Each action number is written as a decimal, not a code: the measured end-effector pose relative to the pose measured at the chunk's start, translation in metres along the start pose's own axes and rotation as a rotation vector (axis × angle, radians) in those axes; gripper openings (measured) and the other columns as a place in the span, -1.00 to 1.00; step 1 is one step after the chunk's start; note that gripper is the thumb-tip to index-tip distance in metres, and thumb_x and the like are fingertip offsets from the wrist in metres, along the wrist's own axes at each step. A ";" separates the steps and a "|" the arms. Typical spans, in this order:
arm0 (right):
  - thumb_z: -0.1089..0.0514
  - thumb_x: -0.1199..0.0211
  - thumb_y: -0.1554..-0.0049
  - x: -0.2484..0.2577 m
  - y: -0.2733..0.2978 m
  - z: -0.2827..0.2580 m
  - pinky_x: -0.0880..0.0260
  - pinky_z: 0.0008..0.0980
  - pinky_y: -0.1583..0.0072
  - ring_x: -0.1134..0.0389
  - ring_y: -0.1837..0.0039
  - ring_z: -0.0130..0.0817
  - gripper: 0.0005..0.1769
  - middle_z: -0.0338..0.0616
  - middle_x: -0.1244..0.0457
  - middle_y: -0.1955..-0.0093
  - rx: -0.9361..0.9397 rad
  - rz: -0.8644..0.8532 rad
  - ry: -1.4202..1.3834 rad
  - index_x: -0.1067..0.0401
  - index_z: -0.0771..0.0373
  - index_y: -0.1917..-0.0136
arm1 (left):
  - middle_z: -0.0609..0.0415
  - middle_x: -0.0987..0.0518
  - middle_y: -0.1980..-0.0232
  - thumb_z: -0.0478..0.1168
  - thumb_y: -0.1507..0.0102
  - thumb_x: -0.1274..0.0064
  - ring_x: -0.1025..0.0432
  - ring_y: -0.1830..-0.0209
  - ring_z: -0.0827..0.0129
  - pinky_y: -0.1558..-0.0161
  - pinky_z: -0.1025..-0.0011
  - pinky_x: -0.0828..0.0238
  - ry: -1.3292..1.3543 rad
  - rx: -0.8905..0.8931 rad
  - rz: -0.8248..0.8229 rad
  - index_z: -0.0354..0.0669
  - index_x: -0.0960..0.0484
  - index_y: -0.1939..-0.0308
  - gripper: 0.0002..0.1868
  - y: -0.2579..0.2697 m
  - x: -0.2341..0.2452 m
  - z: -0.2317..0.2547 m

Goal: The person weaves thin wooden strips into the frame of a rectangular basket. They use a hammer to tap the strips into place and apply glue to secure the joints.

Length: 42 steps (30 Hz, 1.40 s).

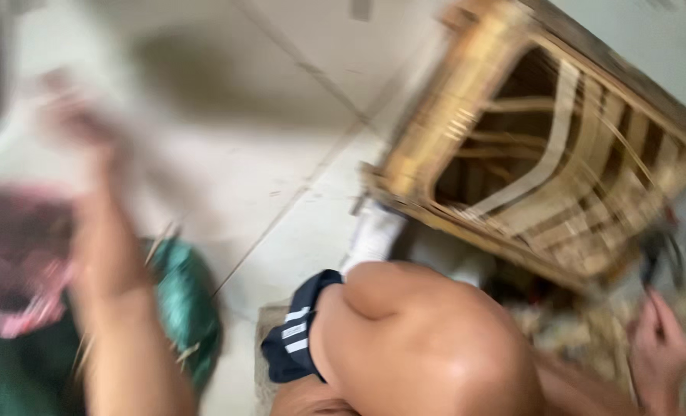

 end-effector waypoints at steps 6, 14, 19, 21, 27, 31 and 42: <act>0.12 -0.16 -0.53 0.056 0.008 -0.035 -0.43 -0.28 -0.05 -0.44 -0.01 -0.15 -0.74 0.17 -0.37 0.02 0.047 0.075 0.310 -0.51 0.32 -0.33 | 0.11 -0.55 0.29 -0.17 -0.34 -0.05 -0.38 0.36 0.37 0.28 0.35 -0.35 -0.073 0.026 -0.241 -0.24 -0.57 0.14 -0.82 0.128 -0.042 0.044; 0.16 -0.16 -0.50 0.044 0.021 -0.027 -0.45 -0.40 0.01 -0.46 0.02 -0.41 -0.76 0.00 -0.41 -0.02 -0.158 0.126 -0.095 -0.48 0.32 -0.34 | 0.10 -0.57 0.27 -0.18 -0.35 -0.01 -0.38 0.43 0.39 0.38 0.37 -0.34 -0.083 -0.225 -0.702 -0.21 -0.54 0.05 -0.81 0.133 -0.111 0.133; 0.13 -0.24 -0.37 -0.012 0.063 0.014 -0.38 -0.35 0.17 -0.37 0.24 -0.39 -0.74 -0.02 -0.40 0.23 -0.316 0.101 -0.043 -0.56 0.25 -0.27 | 0.08 -0.59 0.25 -0.18 -0.36 0.01 -0.38 0.47 0.39 0.44 0.39 -0.33 -0.040 -0.498 -1.005 -0.19 -0.52 -0.01 -0.79 0.136 -0.179 0.202; 0.14 -0.27 -0.35 -0.036 0.077 0.030 -0.39 -0.38 0.15 -0.38 0.24 -0.39 -0.75 0.01 -0.38 0.22 -0.256 0.187 -0.085 -0.56 0.28 -0.23 | 0.08 -0.59 0.25 -0.18 -0.37 0.02 -0.38 0.49 0.40 0.46 0.39 -0.33 -0.007 -0.606 -1.109 -0.19 -0.52 -0.04 -0.78 0.146 -0.206 0.236; 0.17 -0.21 -0.29 -0.117 0.109 0.063 -0.39 -0.28 0.27 -0.35 0.35 -0.34 -0.79 -0.01 -0.41 0.25 -0.568 0.051 -0.191 -0.58 0.15 -0.15 | 0.07 -0.61 0.23 -0.19 -0.38 0.05 -0.37 0.54 0.41 0.54 0.41 -0.32 0.170 -0.990 -1.411 -0.17 -0.50 -0.11 -0.75 0.233 -0.268 0.355; 0.25 -0.22 -0.29 -0.153 0.119 0.080 -0.43 -0.22 0.09 -0.45 0.13 -0.11 -0.86 0.11 -0.41 0.12 -0.306 0.291 -0.231 -0.52 0.32 -0.09 | 0.06 -0.62 0.22 -0.19 -0.39 0.07 -0.37 0.57 0.41 0.58 0.42 -0.31 0.041 -1.163 -1.475 -0.15 -0.48 -0.15 -0.72 0.237 -0.299 0.375; 0.02 -0.40 -0.06 -0.223 0.099 0.120 -0.46 -0.05 -0.03 -0.44 0.01 0.08 -0.52 0.18 -0.39 0.00 -0.552 0.013 -0.221 -0.48 0.32 -0.18 | 0.03 -0.65 0.19 -0.20 -0.41 0.12 -0.37 0.66 0.43 0.72 0.44 -0.29 -0.856 -1.213 -1.337 -0.12 -0.45 -0.28 -0.64 0.135 -0.359 0.333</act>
Point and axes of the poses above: each hand's wrist, its own y-axis away from the middle knuckle, its own x-axis out of the back of the hand, z = x × y, the point moved 2 cm from there along -y, towards the middle knuckle
